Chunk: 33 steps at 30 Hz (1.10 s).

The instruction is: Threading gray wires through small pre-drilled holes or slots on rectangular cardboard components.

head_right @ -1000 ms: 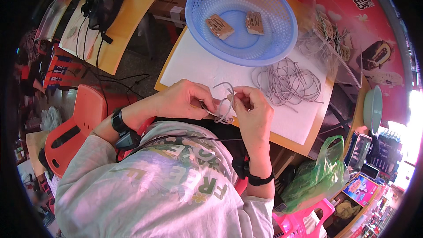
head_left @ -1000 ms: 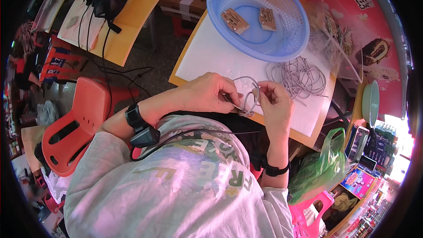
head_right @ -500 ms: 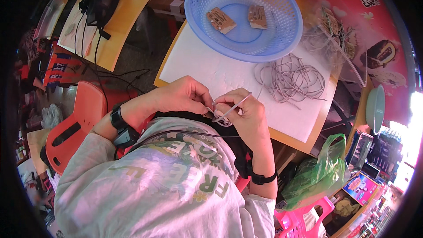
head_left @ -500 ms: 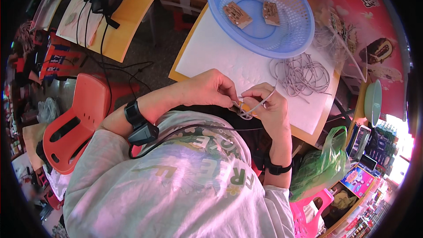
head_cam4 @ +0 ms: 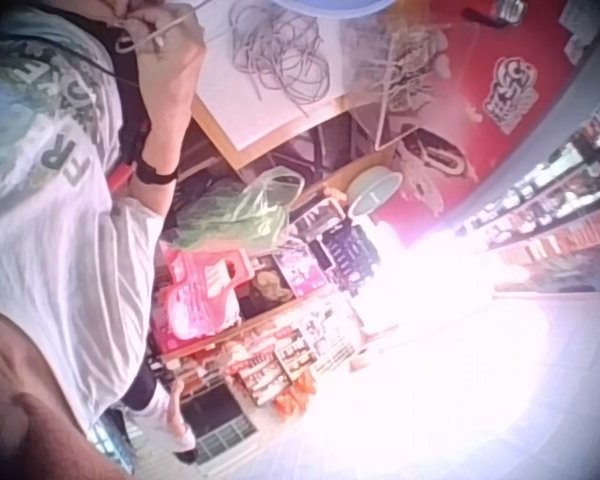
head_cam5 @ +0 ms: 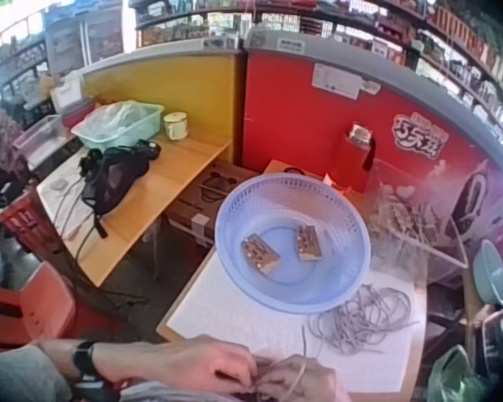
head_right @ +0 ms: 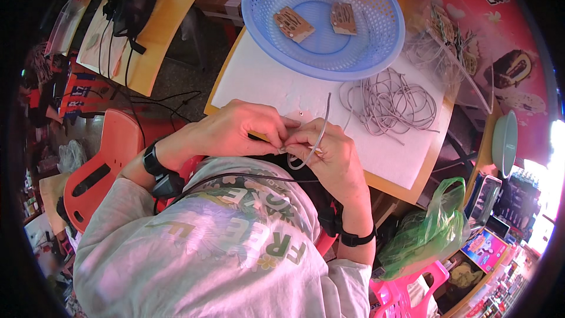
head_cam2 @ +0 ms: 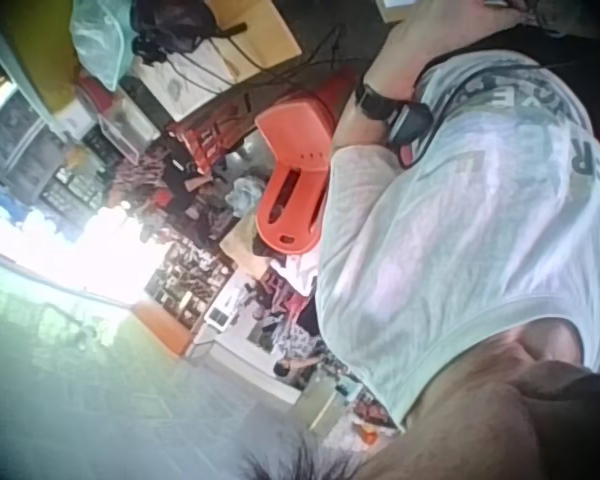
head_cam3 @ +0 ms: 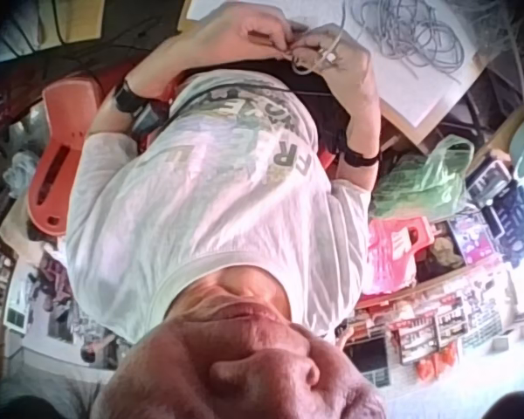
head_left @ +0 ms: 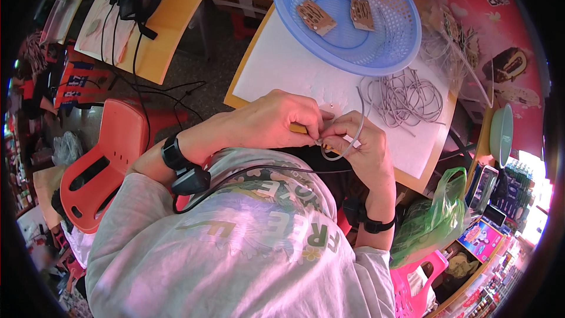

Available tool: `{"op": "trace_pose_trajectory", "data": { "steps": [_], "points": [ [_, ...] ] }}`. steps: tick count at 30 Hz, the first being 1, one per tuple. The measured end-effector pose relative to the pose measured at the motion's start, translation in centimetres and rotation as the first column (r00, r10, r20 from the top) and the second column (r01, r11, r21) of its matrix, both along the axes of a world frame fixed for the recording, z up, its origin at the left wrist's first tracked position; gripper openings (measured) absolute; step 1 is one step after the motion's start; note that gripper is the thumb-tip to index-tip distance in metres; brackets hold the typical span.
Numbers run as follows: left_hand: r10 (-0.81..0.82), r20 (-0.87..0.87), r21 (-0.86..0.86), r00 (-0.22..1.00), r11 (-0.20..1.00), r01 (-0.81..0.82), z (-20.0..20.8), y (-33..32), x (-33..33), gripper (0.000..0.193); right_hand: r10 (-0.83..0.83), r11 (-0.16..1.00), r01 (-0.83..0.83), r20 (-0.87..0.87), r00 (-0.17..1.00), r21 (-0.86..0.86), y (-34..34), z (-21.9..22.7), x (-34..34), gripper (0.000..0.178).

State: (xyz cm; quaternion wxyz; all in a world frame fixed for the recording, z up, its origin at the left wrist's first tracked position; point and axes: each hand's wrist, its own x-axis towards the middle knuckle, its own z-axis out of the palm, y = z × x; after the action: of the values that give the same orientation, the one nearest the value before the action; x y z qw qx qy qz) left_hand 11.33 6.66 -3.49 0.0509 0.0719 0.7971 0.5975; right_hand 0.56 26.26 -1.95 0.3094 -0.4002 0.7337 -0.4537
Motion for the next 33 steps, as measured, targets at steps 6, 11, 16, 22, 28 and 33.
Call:
{"op": "trace_pose_trajectory", "data": {
  "steps": [6, 11, 16, 22, 28, 33],
  "points": [
    [-0.002, -0.083, 0.01, 0.997, 1.0, 0.003, -0.5, -0.1, -0.3, 0.011, 0.003, 1.0, 0.0, -0.169, 0.986, 0.019, 0.2, 0.2, 0.0, 0.012],
    [0.018, -0.124, 0.077, 0.992, 0.997, -0.008, -0.6, -0.1, -0.3, 0.011, 0.012, 0.998, -0.036, -0.413, 0.911, -0.05, 0.5, 0.0, 0.0, 0.012],
    [0.006, -0.095, 0.121, 0.995, 0.993, 0.006, -0.5, -0.1, -0.4, 0.01, 0.049, 0.986, -0.121, -0.503, 0.863, -0.111, 0.5, -0.2, -0.3, 0.013],
    [-0.04, 0.134, 0.419, 0.99, 0.908, -0.02, -0.4, 0.1, -0.3, 0.01, 0.057, 0.984, -0.122, -0.426, 0.903, -0.128, 0.8, -0.3, -0.3, 0.014],
    [-0.138, 0.251, 0.627, 0.958, 0.777, -0.052, -1.8, 0.3, -0.1, 0.008, 0.048, 0.992, -0.073, -0.226, 0.973, -0.1, 1.0, -0.9, 0.0, 0.015],
    [-0.18, 0.343, 0.646, 0.922, 0.757, -0.093, -2.6, 0.3, 0.2, 0.012, 0.012, 1.0, -0.016, -0.155, 0.988, -0.025, 1.1, -1.2, 0.5, 0.014]
  ]
}}
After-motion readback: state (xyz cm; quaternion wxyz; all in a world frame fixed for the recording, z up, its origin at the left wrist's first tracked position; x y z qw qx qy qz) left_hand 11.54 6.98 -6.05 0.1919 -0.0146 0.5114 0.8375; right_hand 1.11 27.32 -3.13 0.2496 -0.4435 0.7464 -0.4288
